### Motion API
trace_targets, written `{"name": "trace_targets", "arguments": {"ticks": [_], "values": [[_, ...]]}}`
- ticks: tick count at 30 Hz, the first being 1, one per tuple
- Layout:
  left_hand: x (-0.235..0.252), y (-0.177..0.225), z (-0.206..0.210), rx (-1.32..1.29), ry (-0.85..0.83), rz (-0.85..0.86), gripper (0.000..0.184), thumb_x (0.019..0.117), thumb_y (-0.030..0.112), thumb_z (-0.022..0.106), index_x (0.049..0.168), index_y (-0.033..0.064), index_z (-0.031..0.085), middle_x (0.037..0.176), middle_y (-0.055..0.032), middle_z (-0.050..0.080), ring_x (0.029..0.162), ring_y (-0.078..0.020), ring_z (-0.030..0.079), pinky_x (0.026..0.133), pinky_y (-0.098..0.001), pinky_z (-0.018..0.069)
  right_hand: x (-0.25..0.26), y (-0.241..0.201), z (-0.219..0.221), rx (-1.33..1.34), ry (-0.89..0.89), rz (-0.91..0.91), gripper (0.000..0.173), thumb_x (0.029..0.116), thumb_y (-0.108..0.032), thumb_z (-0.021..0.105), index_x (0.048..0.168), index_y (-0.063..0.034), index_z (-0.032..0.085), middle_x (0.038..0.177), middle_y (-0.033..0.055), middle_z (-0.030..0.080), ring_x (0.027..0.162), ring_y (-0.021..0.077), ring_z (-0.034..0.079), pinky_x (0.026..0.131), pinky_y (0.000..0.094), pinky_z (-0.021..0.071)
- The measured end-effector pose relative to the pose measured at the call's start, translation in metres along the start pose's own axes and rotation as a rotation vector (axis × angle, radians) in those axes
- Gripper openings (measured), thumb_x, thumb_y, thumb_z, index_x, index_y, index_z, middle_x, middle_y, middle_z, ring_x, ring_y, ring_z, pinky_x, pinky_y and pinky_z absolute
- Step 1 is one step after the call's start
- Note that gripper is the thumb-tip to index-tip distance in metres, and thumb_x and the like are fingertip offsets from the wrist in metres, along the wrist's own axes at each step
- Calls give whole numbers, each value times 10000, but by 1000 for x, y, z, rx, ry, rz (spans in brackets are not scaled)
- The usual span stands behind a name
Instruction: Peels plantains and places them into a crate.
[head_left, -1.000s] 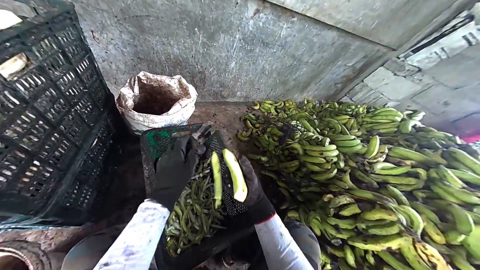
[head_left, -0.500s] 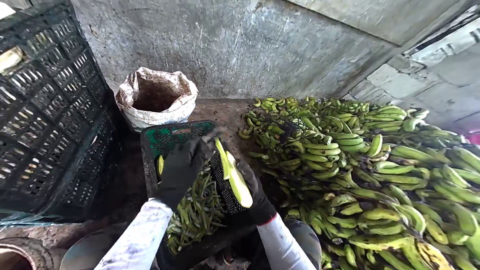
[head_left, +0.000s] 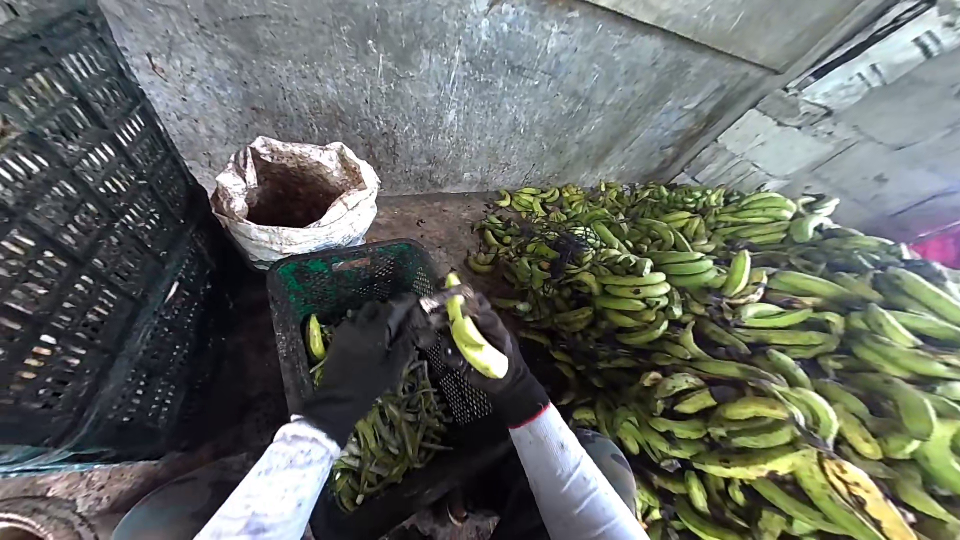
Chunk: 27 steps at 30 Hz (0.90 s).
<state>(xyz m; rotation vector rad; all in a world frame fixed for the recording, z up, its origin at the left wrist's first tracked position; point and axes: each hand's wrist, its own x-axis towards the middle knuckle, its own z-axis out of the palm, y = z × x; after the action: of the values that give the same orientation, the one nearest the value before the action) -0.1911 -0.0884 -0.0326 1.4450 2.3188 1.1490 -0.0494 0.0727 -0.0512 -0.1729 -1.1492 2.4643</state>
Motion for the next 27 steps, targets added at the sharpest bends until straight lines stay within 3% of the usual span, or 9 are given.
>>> {"name": "trace_targets", "arguments": {"ticks": [3, 5, 7, 10, 13, 16, 19, 22, 27], "values": [[13, -14, -11, 4, 88, -151, 479, 1038, 389, 568, 1468, 179, 544, 1280, -203, 649, 1112, -412, 655, 933, -654, 506, -13, 2, 11, -292, 70, -63, 357, 1004, -334, 562, 1228, -56, 573, 978, 20, 686, 835, 62, 664, 744, 232, 580], [11, -11, -17, -38, 51, -184, 528, 1027, 459, 563, 1487, 202, 519, 1338, -177, 622, 1157, -384, 638, 956, -651, 495, -20, -3, 21, -548, 210, -90, 409, 1035, -253, 482, 1339, 19, 508, 1085, 27, 656, 951, 27, 636, 861, 206, 553], [6, -6, -14, -46, 1, -105, 553, 997, 485, 587, 1468, 199, 549, 1292, -164, 647, 1145, -355, 644, 956, -620, 510, -20, -8, 27, -732, 274, -78, 444, 1054, -250, 455, 1394, 34, 494, 1149, 52, 651, 993, 21, 628, 895, 200, 539], [7, -4, -9, 46, -9, -118, 554, 988, 507, 589, 1457, 212, 568, 1284, -190, 650, 1157, -404, 632, 965, -644, 491, -20, -9, 29, -866, 255, -55, 434, 1055, -287, 456, 1335, 30, 554, 1158, 84, 644, 1009, 35, 619, 905, 216, 529], [15, -6, -15, 16, 29, -243, 528, 1036, 434, 568, 1495, 180, 513, 1330, -219, 619, 1158, -432, 631, 958, -674, 481, -24, -5, 25, -817, 235, -75, 484, 1049, -285, 443, 1399, 42, 508, 1226, 89, 637, 1057, 34, 615, 935, 209, 522], [6, 1, -10, -229, -4, -231, 503, 1036, 508, 519, 1454, 229, 524, 1153, -85, 692, 998, -222, 680, 882, -509, 555, -11, 1, 6, -548, 301, -234, 472, 1051, -325, 432, 1403, -13, 477, 1089, 54, 663, 934, 76, 654, 841, 259, 569], [-7, 22, 6, -382, -142, -201, 562, 1005, 606, 499, 1422, 233, 544, 1073, -6, 686, 908, -116, 658, 824, -397, 566, 8, -6, 2, -397, 421, -365, 481, 1049, -390, 441, 1460, -139, 443, 1064, 47, 648, 881, 117, 653, 769, 319, 583], [-17, 39, 21, -308, -159, -157, 660, 985, 669, 463, 1456, 213, 534, 1203, -36, 686, 1030, -161, 672, 909, -454, 560, 24, -16, 18, -377, 595, -538, 452, 1031, -378, 503, 1425, -169, 439, 986, 25, 638, 785, 110, 652, 670, 316, 588], [-22, 50, 24, -92, -10, -73, 739, 977, 670, 463, 1492, 144, 525, 1314, -177, 643, 1136, -321, 661, 954, -536, 534, 32, -26, 45, -472, 900, -653, 593, 1048, -447, 471, 1563, -218, 285, 1327, 53, 562, 1088, 119, 615, 895, 339, 550]]}}
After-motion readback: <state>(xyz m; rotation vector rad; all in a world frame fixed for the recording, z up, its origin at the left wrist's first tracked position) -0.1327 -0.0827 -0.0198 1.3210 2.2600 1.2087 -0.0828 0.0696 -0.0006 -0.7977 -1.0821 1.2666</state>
